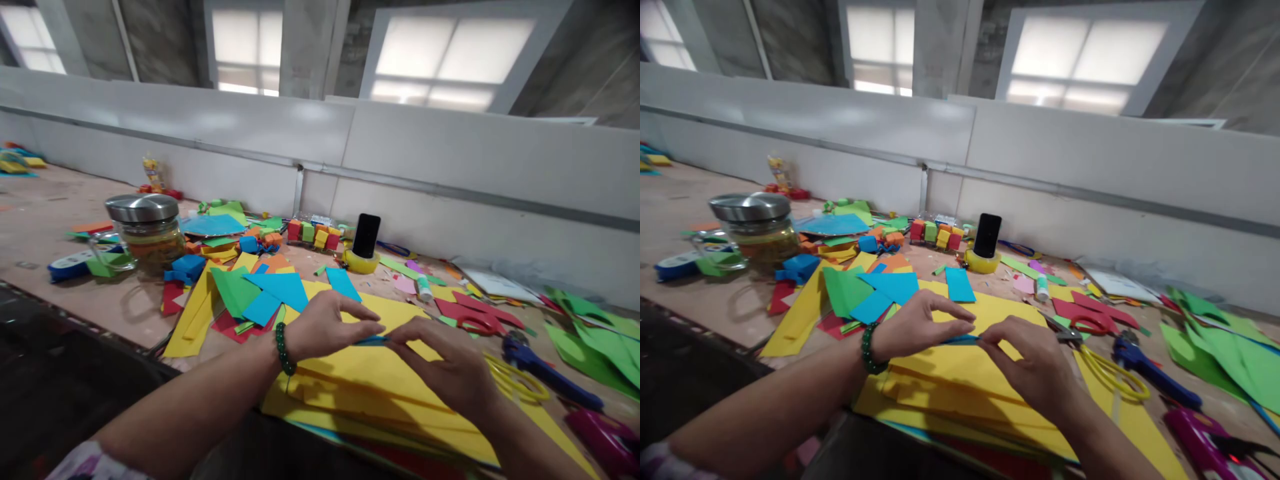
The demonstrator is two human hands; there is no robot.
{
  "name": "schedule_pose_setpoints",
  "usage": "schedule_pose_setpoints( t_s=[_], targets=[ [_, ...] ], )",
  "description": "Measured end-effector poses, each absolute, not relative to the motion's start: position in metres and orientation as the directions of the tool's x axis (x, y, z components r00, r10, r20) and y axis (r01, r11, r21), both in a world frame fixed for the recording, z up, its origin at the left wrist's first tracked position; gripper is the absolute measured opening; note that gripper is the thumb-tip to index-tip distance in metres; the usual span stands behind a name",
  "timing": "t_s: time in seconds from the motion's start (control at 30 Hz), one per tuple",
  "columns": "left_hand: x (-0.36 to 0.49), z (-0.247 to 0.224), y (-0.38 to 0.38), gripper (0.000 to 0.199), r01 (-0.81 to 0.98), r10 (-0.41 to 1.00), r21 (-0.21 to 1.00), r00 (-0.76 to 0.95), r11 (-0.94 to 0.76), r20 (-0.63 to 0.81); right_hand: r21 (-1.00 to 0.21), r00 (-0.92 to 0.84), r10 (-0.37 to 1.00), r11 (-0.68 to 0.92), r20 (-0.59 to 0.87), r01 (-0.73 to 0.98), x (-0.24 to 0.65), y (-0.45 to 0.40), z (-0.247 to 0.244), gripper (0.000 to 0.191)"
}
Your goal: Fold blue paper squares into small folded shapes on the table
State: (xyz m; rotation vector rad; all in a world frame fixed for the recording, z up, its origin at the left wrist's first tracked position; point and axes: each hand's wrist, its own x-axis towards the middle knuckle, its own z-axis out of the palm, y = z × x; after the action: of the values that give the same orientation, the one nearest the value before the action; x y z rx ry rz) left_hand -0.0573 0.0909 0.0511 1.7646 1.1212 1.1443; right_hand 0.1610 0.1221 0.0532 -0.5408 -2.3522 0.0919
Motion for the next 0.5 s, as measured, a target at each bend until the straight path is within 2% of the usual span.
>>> schedule_pose_setpoints(
  t_s=[0.17,0.33,0.5],
  targets=[
    [-0.0558,0.0462,0.0894,0.028,0.462,0.890,0.779,0.370,-0.425,0.266,-0.237,-0.683,0.413,0.910,0.603,0.341,0.1551,0.1187,0.0536,0.011],
    [-0.0559,0.0455,0.0891,0.024,0.554,0.843,0.640,0.417,-0.532,0.340,-0.263,-0.686,0.442,0.897,0.578,0.356,0.1556,0.1199,0.0538,0.010],
    [-0.0606,0.0486,0.0912,0.023,0.473,0.827,0.700,0.463,-0.535,0.318,-0.316,-0.669,0.514,0.858,0.537,0.406,0.1605,0.1210,0.0556,0.007]
  ],
)
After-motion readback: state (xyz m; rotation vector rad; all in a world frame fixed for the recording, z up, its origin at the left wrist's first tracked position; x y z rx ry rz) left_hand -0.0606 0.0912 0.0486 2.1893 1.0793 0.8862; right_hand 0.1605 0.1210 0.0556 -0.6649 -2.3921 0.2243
